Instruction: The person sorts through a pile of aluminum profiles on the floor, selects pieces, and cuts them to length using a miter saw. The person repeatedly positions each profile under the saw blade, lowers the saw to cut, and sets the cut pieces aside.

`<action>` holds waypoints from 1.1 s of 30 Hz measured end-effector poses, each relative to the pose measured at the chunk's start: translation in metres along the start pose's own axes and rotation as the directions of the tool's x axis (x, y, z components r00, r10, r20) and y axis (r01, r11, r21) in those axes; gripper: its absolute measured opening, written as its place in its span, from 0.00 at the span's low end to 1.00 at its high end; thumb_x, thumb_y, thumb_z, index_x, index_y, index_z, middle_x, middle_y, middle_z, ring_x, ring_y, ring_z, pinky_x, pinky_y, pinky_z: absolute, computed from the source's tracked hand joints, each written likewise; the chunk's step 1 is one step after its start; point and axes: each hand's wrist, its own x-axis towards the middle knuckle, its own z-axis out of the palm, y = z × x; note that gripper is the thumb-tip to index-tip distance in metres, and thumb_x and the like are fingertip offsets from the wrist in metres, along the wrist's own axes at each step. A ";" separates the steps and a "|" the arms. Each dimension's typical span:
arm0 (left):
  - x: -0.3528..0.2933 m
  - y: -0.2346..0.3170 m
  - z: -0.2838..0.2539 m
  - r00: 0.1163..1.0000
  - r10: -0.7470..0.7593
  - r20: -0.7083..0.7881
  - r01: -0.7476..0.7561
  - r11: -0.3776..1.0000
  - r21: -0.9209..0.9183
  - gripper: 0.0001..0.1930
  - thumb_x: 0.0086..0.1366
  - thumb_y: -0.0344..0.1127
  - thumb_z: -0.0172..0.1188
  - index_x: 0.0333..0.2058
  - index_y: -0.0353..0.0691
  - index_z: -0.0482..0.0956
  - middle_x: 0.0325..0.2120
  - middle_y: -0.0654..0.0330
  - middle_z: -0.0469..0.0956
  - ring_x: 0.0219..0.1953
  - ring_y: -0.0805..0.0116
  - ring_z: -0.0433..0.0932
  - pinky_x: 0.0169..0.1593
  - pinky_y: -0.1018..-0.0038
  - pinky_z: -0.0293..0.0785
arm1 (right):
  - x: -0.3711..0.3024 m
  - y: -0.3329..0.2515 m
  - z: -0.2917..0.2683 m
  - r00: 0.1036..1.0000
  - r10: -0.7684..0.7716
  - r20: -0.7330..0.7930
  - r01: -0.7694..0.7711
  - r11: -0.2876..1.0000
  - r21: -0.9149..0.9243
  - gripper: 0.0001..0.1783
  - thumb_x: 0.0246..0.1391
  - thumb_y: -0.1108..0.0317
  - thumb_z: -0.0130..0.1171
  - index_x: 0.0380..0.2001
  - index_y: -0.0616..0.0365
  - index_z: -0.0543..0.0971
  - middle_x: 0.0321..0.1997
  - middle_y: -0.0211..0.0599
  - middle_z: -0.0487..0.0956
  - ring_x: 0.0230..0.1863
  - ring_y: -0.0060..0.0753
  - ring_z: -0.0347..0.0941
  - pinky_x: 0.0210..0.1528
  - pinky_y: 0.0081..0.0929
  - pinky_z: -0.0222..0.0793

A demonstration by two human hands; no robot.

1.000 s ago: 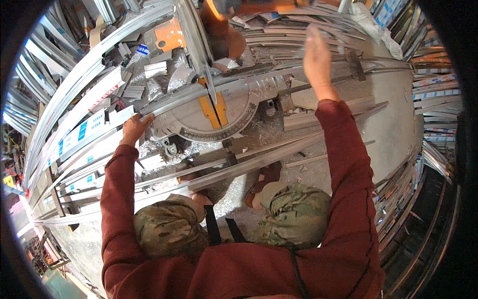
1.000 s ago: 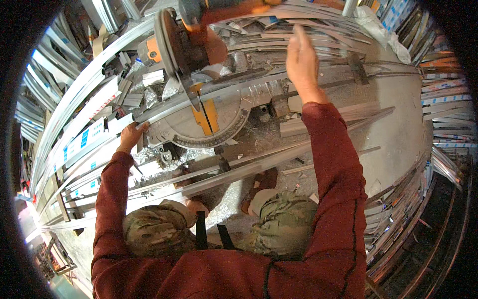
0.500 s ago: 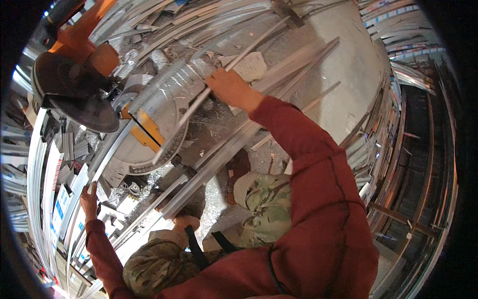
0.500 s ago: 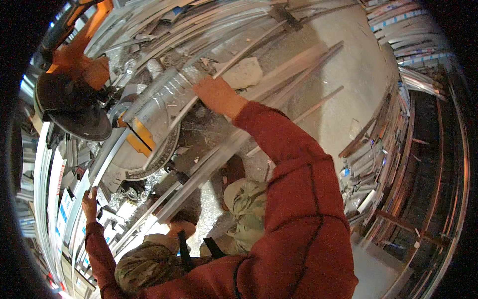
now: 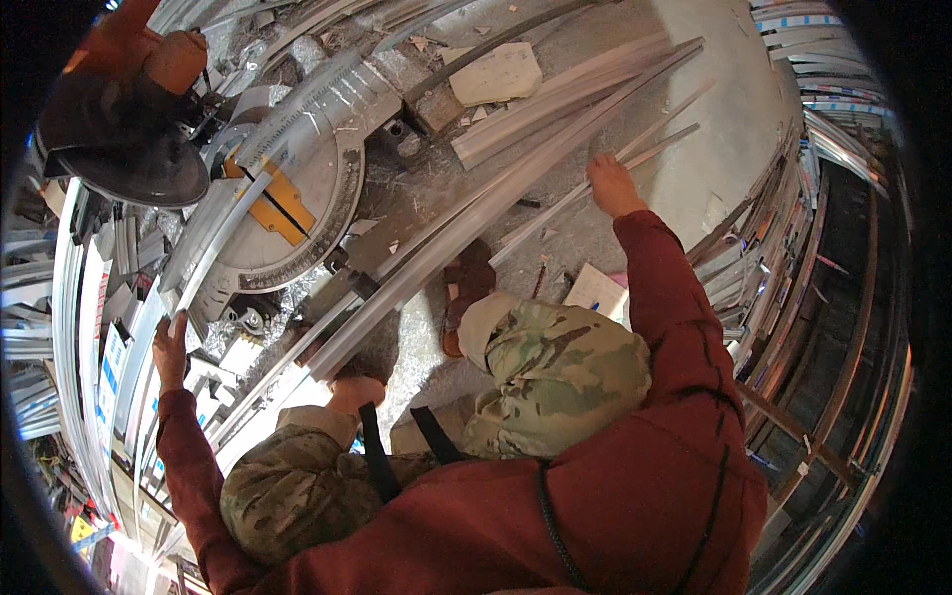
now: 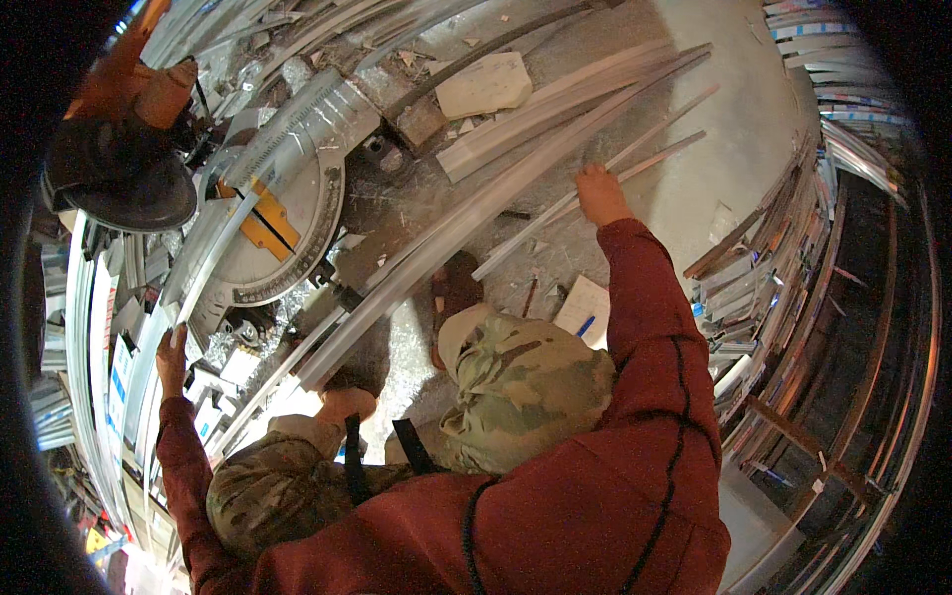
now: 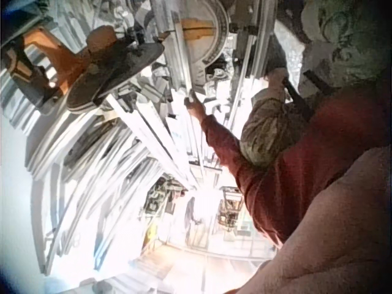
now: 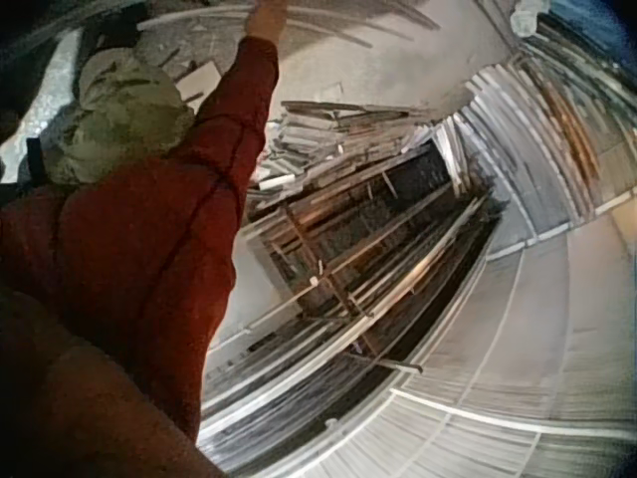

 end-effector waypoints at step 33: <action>-0.078 0.141 -0.019 0.938 0.205 0.279 -0.151 0.967 -0.203 0.21 0.69 0.50 0.60 0.44 0.35 0.82 0.39 0.48 0.84 0.41 0.52 0.84 0.45 0.59 0.77 | 0.139 -0.192 -0.152 0.735 -0.506 -0.452 0.559 0.829 -0.021 0.17 0.49 0.68 0.64 0.44 0.57 0.81 0.48 0.43 0.79 0.56 0.48 0.72 0.63 0.50 0.62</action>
